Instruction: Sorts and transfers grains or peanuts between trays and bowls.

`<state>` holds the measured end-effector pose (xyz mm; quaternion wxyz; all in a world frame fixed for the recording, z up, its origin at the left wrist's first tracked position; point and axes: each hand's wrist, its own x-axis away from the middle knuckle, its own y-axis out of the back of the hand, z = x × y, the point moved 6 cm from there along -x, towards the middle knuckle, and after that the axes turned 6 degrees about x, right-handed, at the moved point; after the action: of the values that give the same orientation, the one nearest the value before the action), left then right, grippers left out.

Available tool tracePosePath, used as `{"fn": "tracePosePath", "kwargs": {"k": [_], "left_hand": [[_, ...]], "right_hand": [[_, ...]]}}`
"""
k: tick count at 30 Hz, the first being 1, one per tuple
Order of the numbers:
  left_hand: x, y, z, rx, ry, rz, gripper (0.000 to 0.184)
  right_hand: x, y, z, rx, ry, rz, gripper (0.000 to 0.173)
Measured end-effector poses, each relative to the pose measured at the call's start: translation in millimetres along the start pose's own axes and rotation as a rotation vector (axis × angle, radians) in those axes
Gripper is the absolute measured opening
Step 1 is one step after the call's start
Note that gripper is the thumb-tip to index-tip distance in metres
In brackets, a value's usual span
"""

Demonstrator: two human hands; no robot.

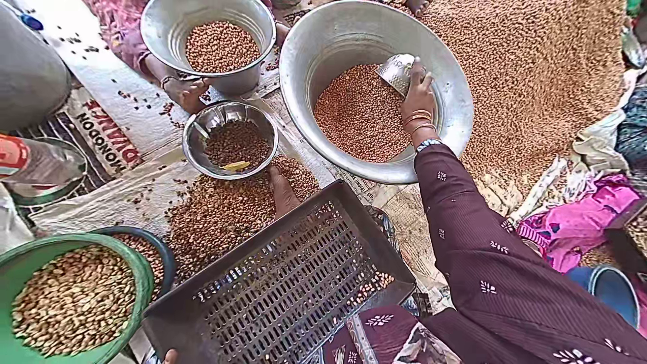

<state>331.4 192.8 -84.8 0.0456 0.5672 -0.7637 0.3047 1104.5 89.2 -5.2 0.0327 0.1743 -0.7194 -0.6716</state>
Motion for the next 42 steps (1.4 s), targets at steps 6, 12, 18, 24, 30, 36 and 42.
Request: {"fn": "tracePosePath", "kwargs": {"k": [6,12,18,24,30,36,42], "left_hand": [[0,-3,0,0.031,0.010,0.024,0.008],[3,-7,-4,-0.034,-0.015,-0.001,0.021],[4,-5,-5,-0.039,-0.011,-0.056,0.031],[-1,12,4,-0.054,0.022,-0.068,0.025],[-1,10,5,-0.051,0.048,-0.076,0.011],[-1,10,5,-0.061,0.035,-0.101,0.010],[2,6,6,-0.054,0.036,-0.138,0.024]], "right_hand": [[23,-5,33,-0.272,0.164,0.180,0.076],[2,22,-6,-0.187,-0.087,-0.128,0.092],[15,-23,-10,-0.144,-0.139,0.280,0.086],[52,-60,20,-0.490,-0.079,0.546,0.065],[98,-91,48,-1.047,-0.415,0.782,0.046],[109,-101,48,-1.298,-0.562,0.795,0.011],[94,-82,40,-1.439,-0.622,0.777,0.039]]}}
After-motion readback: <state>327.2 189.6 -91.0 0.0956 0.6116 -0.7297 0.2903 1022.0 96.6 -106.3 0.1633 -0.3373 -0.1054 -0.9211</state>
